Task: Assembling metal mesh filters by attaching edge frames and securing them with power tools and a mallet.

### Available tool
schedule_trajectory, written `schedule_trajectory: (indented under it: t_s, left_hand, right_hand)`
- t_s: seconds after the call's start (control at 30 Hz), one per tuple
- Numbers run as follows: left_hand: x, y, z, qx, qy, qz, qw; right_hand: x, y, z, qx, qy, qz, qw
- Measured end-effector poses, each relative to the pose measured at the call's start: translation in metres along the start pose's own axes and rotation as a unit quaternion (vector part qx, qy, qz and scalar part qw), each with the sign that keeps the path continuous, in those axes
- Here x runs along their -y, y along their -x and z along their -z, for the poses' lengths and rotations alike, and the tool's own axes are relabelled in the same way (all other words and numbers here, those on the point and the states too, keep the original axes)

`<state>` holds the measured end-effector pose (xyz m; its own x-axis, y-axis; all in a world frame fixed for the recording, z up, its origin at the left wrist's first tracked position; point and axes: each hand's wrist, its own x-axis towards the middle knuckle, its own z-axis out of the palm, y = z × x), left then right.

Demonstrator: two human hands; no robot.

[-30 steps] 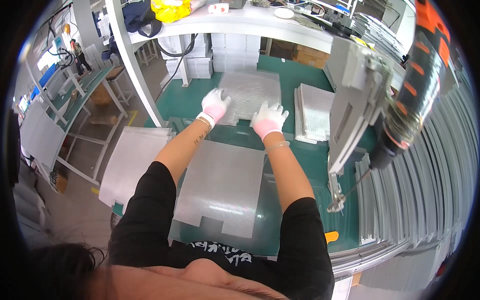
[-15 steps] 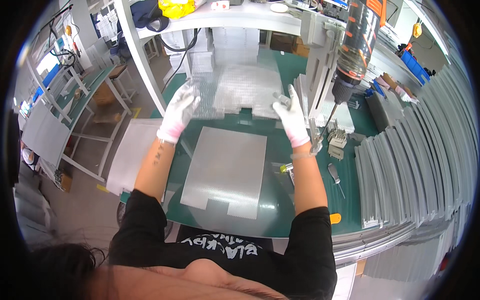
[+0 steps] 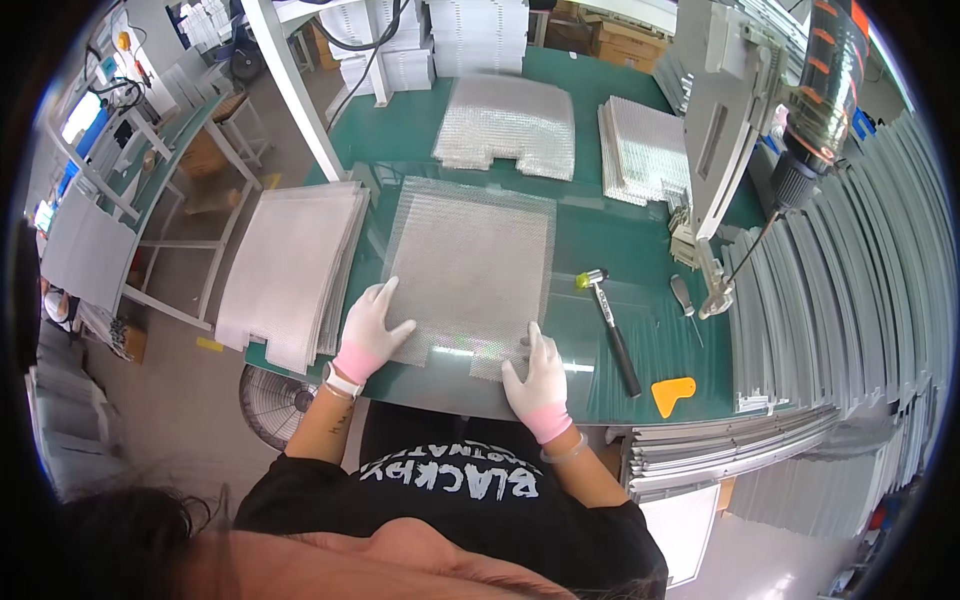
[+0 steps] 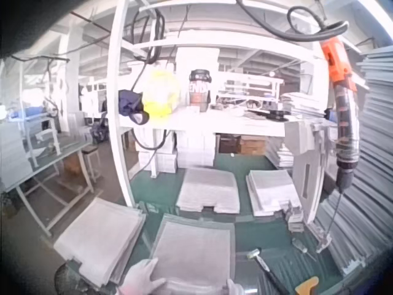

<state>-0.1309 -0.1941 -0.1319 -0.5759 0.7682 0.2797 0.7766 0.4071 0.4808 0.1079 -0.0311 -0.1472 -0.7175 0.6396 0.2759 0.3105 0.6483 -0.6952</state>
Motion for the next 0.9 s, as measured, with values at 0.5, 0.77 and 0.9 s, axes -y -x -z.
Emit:
schedule_trajectory:
  t_s: [0.5,0.77,0.9]
  left_hand:
    - [0.021,-0.002,-0.018,0.034,-0.013,0.016,0.999]
    - [0.023,-0.002,-0.022,0.033,-0.014,0.024,0.999]
    - [0.005,-0.015,-0.008,0.102,-0.022,0.121,0.987]
  right_hand:
    - [-0.02,0.0,-0.019,0.012,0.101,0.02,0.995]
    - [-0.012,-0.007,-0.012,0.06,0.127,-0.024,0.99]
    - [0.006,-0.018,0.004,0.114,0.211,-0.087,0.967]
